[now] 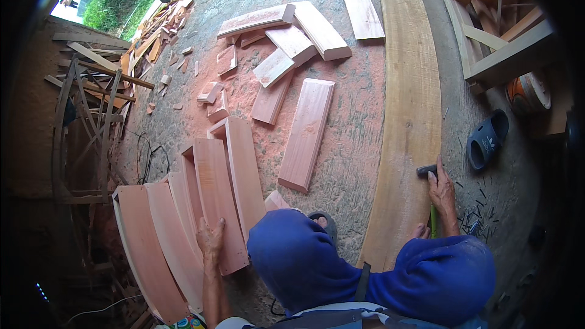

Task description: The person assembles small wooden boxes by hammering nails into pre-cut wooden pieces. The person sits on the floor, picks up nails, and uses a hammer to fasten the pieces together, occasionally adjusting the wood to align the joints.

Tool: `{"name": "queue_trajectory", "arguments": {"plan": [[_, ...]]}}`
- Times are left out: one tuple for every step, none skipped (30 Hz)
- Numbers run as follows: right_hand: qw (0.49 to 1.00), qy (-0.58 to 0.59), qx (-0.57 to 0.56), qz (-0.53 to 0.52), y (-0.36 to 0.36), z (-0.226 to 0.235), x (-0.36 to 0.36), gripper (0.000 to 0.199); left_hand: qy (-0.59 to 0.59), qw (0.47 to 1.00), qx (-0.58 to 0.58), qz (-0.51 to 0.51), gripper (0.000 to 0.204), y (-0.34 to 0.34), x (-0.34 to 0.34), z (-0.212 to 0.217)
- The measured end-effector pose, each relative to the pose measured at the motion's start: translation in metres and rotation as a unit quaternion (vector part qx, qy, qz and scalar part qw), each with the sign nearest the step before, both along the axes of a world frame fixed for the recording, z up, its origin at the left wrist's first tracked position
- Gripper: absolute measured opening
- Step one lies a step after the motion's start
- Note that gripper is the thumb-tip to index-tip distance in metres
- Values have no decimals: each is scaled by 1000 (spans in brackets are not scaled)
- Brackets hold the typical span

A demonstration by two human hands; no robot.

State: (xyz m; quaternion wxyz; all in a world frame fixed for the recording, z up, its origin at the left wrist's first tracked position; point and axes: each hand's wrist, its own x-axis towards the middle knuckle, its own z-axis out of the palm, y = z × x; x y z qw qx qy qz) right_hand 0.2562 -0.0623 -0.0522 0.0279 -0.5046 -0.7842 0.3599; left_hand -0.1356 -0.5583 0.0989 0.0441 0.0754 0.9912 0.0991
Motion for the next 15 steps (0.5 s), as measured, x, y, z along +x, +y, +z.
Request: {"name": "queue_trajectory", "arguments": {"plan": [[1000, -12, 20, -3, -1, 7, 3, 69, -4, 1000, -5, 24, 50, 4, 3, -6], [999, -18, 32, 4, -3, 9, 3, 71, -4, 998, -17, 58, 53, 4, 10, 0], [999, -25, 44, 13, -6, 10, 5, 72, -4, 995, -30, 92, 57, 6, 14, 1], [997, -54, 52, 1, -9, 11, 7, 75, 57, 997, -40, 21, 61, 7, 11, -7], [995, -77, 57, -8, -17, 11, 6, 77, 123, 990, -53, -47, 65, 5, 6, -8], [993, -100, 62, -16, -24, 10, 7, 79, 187, 973, -65, -115, 70, 11, 2, -7], [990, -123, 68, -25, -30, 9, 9, 82, 187, 971, -61, -135, 70, 20, -1, -9], [989, -116, 90, -26, -32, 3, 13, 82, 189, 968, -53, -156, 70, 46, -4, -8], [990, -103, 96, -20, -27, 1, 14, 80, 190, 965, -44, -178, 69, 73, -9, -11], [991, -89, 99, -12, -24, -1, 14, 77, 160, 964, -4, -213, 66, 95, -14, -17], [991, -79, 103, -7, -22, -1, 15, 75, 125, 959, 38, -250, 63, 118, -19, -28], [990, -91, 106, -2, -18, -1, 12, 71, 75, 960, 66, -262, 62, 143, -22, -39], [989, -98, 108, 0, -7, -2, 4, 68, 28, 956, 93, -277, 60, 174, -26, -46], [988, -106, 113, 2, 4, -2, -5, 65, -1, 945, 130, -300, 58, 203, -32, -57], [974, -102, 201, 13, 12, -3, -14, 62, -29, 931, 166, -323, 55, 233, -39, -67]]}}
